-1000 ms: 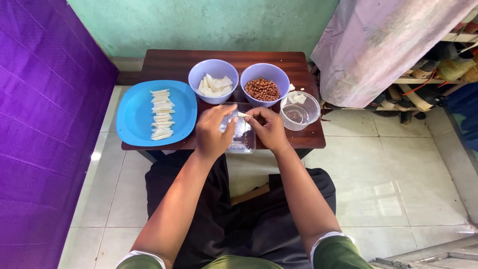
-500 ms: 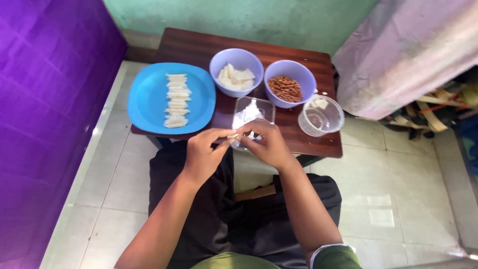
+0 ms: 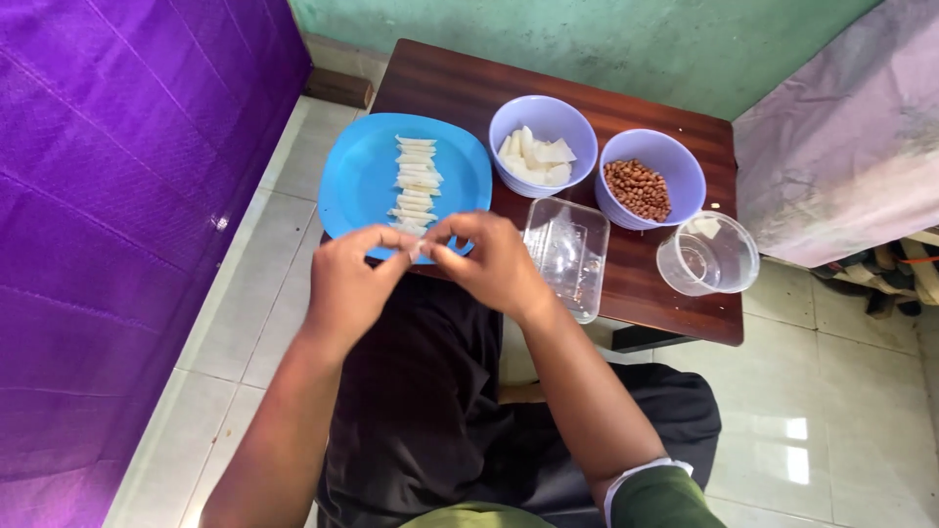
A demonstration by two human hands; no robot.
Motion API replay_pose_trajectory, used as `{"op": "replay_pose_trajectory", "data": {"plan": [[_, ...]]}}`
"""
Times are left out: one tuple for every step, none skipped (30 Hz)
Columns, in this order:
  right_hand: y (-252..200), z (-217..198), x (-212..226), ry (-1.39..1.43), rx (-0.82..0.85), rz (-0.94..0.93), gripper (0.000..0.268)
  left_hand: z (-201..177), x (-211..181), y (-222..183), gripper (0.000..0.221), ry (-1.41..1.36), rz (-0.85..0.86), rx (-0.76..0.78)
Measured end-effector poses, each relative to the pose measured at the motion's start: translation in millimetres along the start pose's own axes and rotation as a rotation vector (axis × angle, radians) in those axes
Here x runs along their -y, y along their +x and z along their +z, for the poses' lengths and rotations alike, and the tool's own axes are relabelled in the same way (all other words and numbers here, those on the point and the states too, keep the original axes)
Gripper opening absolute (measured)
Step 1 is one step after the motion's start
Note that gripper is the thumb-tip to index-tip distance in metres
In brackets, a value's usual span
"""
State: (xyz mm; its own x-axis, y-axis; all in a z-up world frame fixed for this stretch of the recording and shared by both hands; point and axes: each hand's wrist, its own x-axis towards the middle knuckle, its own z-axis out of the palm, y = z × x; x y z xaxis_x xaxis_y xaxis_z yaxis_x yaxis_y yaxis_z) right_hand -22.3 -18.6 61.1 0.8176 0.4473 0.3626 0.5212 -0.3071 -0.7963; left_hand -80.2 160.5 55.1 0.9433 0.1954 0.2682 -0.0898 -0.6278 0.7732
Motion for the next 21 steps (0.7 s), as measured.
{"op": "replay_pose_trajectory", "data": {"plan": [[7.5,2.9,-0.9,0.001,-0.001,0.001,0.01,-2.3,0.9,9.2,0.012,0.001,0.0,0.001],[14.4,5.3,-2.0,0.002,-0.021,0.03,0.009,-3.9,1.8,18.1,0.011,-0.014,-0.03,0.029],[21.3,7.6,-3.1,0.003,-0.04,0.06,0.008,-5.5,2.6,27.0,0.01,-0.028,-0.061,0.058],[25.9,8.1,-4.8,0.002,-0.04,0.061,0.008,-5.6,4.9,34.3,0.01,-0.03,-0.061,0.059],[30.3,8.5,-6.4,0.003,-0.041,0.122,0.009,-5.6,7.2,41.5,0.012,-0.036,-0.09,0.094],[35.1,9.2,-8.2,0.005,-0.042,0.182,0.011,-5.8,9.7,48.8,0.014,-0.042,-0.119,0.128],[38.2,11.5,-12.3,0.003,-0.042,0.182,0.011,-4.8,12.3,53.5,0.014,-0.043,-0.118,0.128],[41.4,13.7,-16.3,-0.013,-0.041,0.204,0.011,-4.0,14.6,58.3,0.015,-0.018,-0.122,0.167],[44.5,15.9,-20.3,-0.03,-0.041,0.225,0.012,-3.2,16.8,63.1,0.015,0.007,-0.125,0.207],[46.6,18.7,-25.2,-0.031,-0.041,0.226,0.012,-0.4,21.5,66.9,0.015,0.006,-0.125,0.208],[48.7,21.5,-30.3,-0.067,-0.014,0.256,0.014,2.5,26.3,70.6,0.017,0.057,-0.129,0.247],[50.2,24.0,-35.4,-0.104,0.012,0.287,0.016,5.7,30.8,74.0,0.018,0.108,-0.133,0.288],[52.3,25.3,-38.4,-0.105,0.012,0.288,0.016,9.1,36.8,77.5,0.018,0.107,-0.133,0.289],[53.6,26.4,-41.4,-0.159,0.037,0.284,0.016,12.8,42.8,80.5,0.016,0.174,-0.107,0.311],[54.9,27.5,-44.5,-0.214,0.061,0.28,0.016,16.7,48.7,83.3,0.015,0.24,-0.08,0.334],[55.3,28.2,-45.1,-0.216,0.063,0.282,0.016,18.6,51.5,86.4,0.015,0.238,-0.081,0.335],[55.6,28.8,-45.7,-0.283,0.077,0.257,0.015,20.4,54.3,89.5,0.016,0.3,-0.071,0.359],[55.8,29.9,-46.1,-0.35,0.092,0.232,0.014,21.8,57.2,92.3,0.016,0.363,-0.061,0.382],[56.0,29.3,-43.9,-0.35,0.095,0.234,0.014,22.2,57.4,93.6,0.016,0.362,-0.063,0.384],[56.0,28.9,-41.6,-0.379,0.109,0.214,0.014,22.4,57.6,94.7,0.015,0.38,-0.042,0.389],[55.9,28.4,-39.2,-0.407,0.123,0.193,0.014,22.6,57.8,95.7,0.014,0.399,-0.02,0.394]]}}
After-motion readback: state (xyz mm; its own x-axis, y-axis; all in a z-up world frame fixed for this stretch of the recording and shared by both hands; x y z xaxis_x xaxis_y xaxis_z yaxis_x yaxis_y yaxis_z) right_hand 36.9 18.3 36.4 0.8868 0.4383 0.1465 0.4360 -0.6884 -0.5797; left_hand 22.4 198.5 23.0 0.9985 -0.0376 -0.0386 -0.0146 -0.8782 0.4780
